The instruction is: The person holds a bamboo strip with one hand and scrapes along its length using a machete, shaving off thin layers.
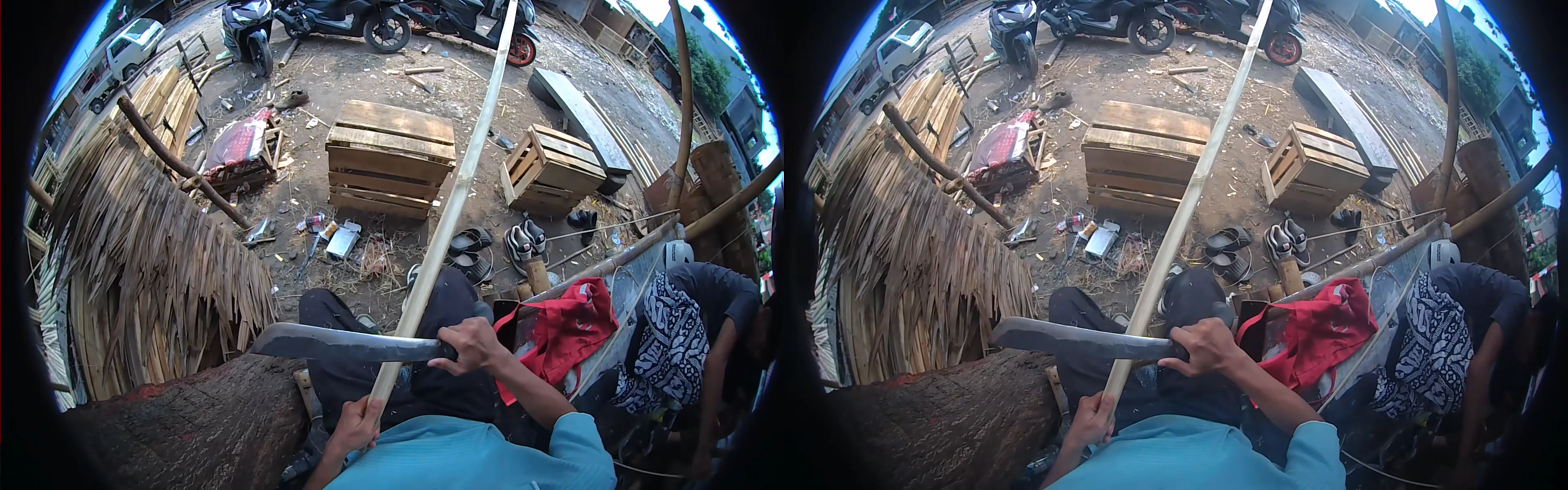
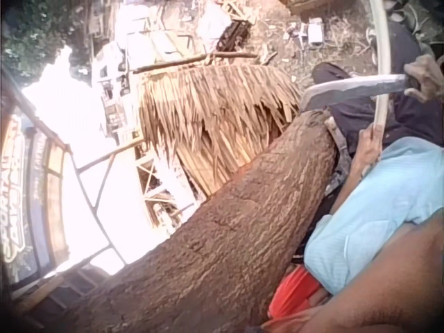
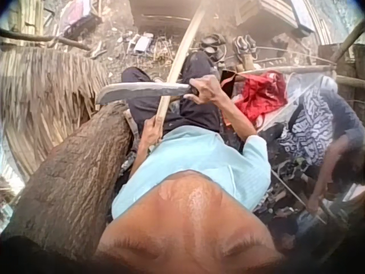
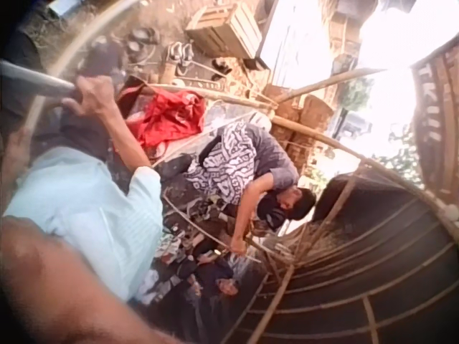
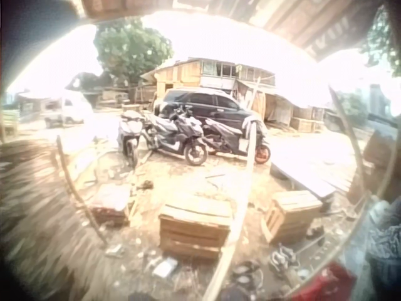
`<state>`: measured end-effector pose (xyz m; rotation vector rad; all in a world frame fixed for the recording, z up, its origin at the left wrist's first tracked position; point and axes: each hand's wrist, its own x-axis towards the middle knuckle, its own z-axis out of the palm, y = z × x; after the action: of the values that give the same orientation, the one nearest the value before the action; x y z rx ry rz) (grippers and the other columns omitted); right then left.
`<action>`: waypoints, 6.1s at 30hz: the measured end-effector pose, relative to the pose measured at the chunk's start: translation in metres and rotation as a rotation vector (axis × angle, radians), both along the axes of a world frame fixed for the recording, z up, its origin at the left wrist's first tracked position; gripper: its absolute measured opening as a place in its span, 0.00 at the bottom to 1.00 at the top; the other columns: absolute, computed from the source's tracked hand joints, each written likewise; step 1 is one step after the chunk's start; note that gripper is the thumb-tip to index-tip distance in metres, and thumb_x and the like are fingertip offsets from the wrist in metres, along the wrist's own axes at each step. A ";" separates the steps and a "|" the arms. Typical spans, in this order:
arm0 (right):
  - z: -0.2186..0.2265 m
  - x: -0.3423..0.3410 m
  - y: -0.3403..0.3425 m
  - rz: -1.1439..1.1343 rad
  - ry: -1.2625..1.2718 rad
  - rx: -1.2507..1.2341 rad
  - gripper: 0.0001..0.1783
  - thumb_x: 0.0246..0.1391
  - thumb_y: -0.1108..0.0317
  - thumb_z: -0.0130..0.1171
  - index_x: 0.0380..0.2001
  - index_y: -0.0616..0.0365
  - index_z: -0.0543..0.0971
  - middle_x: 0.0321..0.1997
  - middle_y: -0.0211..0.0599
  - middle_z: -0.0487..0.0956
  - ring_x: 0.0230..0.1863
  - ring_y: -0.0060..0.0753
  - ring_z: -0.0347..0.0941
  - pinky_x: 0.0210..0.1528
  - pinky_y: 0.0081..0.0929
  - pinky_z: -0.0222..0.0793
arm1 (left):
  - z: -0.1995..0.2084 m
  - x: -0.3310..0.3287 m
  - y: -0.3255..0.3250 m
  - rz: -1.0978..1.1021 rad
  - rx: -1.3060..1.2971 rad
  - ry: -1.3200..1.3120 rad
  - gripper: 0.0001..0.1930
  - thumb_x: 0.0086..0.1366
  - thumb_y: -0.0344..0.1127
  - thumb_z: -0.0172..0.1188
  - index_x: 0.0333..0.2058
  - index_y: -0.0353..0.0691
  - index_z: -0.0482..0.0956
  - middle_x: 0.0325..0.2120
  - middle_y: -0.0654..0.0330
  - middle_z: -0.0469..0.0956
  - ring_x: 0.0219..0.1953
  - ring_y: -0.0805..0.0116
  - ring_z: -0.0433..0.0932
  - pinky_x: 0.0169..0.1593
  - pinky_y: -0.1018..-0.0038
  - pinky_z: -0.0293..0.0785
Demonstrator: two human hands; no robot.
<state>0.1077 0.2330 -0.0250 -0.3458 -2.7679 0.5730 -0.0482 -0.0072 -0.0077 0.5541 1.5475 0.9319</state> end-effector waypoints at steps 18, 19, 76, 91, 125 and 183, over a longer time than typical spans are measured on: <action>-0.011 0.027 0.114 -0.598 0.119 -0.134 0.25 0.48 0.44 0.55 0.25 0.60 0.77 0.15 0.49 0.72 0.21 0.52 0.73 0.23 0.39 0.66 | 0.007 0.012 -0.027 -0.041 -0.065 -0.040 0.22 0.69 0.47 0.42 0.27 0.32 0.70 0.09 0.64 0.67 0.08 0.77 0.67 0.12 0.78 0.65; -0.008 0.028 0.114 -0.630 0.102 -0.187 0.25 0.48 0.45 0.56 0.26 0.61 0.77 0.14 0.50 0.71 0.21 0.53 0.73 0.24 0.39 0.66 | 0.006 0.011 -0.027 -0.041 -0.065 -0.040 0.22 0.69 0.47 0.42 0.27 0.32 0.70 0.09 0.64 0.67 0.08 0.77 0.67 0.12 0.78 0.65; -0.038 0.024 0.079 -0.476 0.111 -0.365 0.25 0.49 0.46 0.56 0.24 0.62 0.76 0.15 0.46 0.73 0.21 0.51 0.73 0.24 0.36 0.66 | -0.008 -0.009 -0.022 -0.094 -0.133 -0.121 0.23 0.68 0.50 0.43 0.30 0.32 0.70 0.10 0.65 0.67 0.09 0.78 0.67 0.12 0.80 0.64; -0.021 0.008 -0.028 0.138 -0.020 -0.076 0.27 0.42 0.39 0.60 0.18 0.53 0.69 0.12 0.33 0.69 0.15 0.40 0.70 0.19 0.33 0.65 | -0.004 -0.006 -0.001 0.004 -0.121 -0.297 0.20 0.70 0.49 0.38 0.26 0.39 0.62 0.08 0.64 0.61 0.06 0.78 0.60 0.08 0.80 0.58; -0.027 0.014 0.067 -0.542 0.162 -0.322 0.24 0.50 0.48 0.57 0.20 0.62 0.73 0.12 0.49 0.69 0.18 0.52 0.70 0.20 0.37 0.61 | -0.001 -0.013 -0.022 -0.030 -0.071 -0.360 0.21 0.71 0.49 0.36 0.25 0.39 0.61 0.06 0.64 0.60 0.04 0.77 0.59 0.08 0.81 0.56; -0.052 0.014 0.100 -0.627 0.197 -0.441 0.27 0.52 0.45 0.53 0.25 0.64 0.75 0.17 0.47 0.74 0.21 0.50 0.73 0.23 0.37 0.64 | -0.003 -0.023 -0.034 -0.006 -0.005 -0.501 0.21 0.70 0.50 0.37 0.26 0.38 0.60 0.07 0.64 0.57 0.05 0.77 0.56 0.08 0.80 0.54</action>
<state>0.1219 0.3328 -0.0767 -1.1273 -2.1475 0.9655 -0.0709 -0.0410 -0.0112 0.2902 1.0950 0.9733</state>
